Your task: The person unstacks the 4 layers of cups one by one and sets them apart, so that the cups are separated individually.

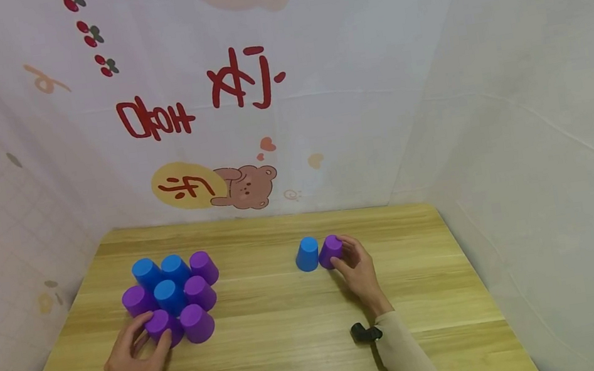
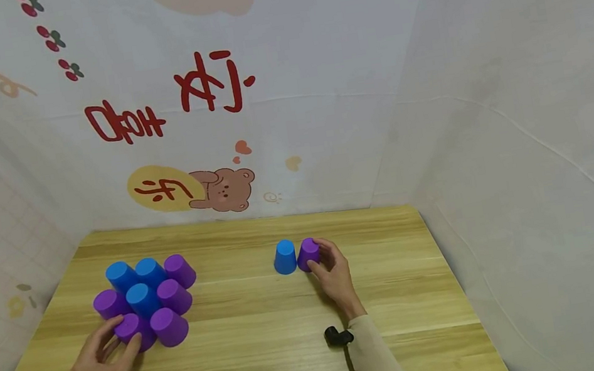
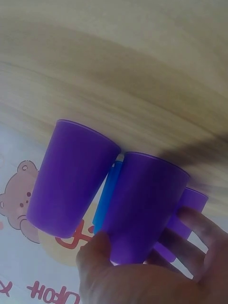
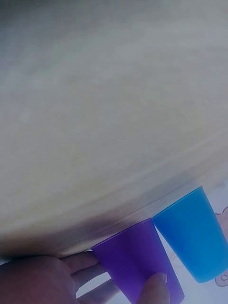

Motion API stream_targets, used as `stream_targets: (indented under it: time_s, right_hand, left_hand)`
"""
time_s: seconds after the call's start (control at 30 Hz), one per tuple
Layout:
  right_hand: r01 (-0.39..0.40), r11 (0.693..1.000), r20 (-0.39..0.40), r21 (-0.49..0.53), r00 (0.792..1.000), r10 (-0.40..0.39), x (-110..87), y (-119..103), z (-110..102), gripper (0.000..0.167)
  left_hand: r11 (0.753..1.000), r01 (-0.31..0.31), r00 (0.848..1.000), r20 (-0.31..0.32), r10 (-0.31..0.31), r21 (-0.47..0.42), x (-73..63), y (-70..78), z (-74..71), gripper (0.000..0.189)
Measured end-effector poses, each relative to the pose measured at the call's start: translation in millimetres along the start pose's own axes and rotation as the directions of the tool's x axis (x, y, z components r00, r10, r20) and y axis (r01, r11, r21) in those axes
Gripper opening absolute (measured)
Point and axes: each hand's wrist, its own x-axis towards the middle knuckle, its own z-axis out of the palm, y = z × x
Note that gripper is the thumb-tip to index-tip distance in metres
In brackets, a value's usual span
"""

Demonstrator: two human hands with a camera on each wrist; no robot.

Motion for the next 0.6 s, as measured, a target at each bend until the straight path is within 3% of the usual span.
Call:
stream_targets:
  time_s: [0.37,0.6]
  right_hand:
    - [-0.001,1.0,-0.003,-0.017,1.0,0.001,-0.4,0.0,0.1,0.059]
    - [-0.006,1.0,-0.005,-0.023,1.0,0.006,-0.6,-0.1,-0.3,0.057]
  left_hand:
    - [0.995,-0.08,0.997,0.007,0.08,0.067,-1.0,-3.8,-2.4,0.067]
    - [0.993,-0.065,0.997,0.058,0.06,0.098,-1.0,3.5,-6.0,0.085]
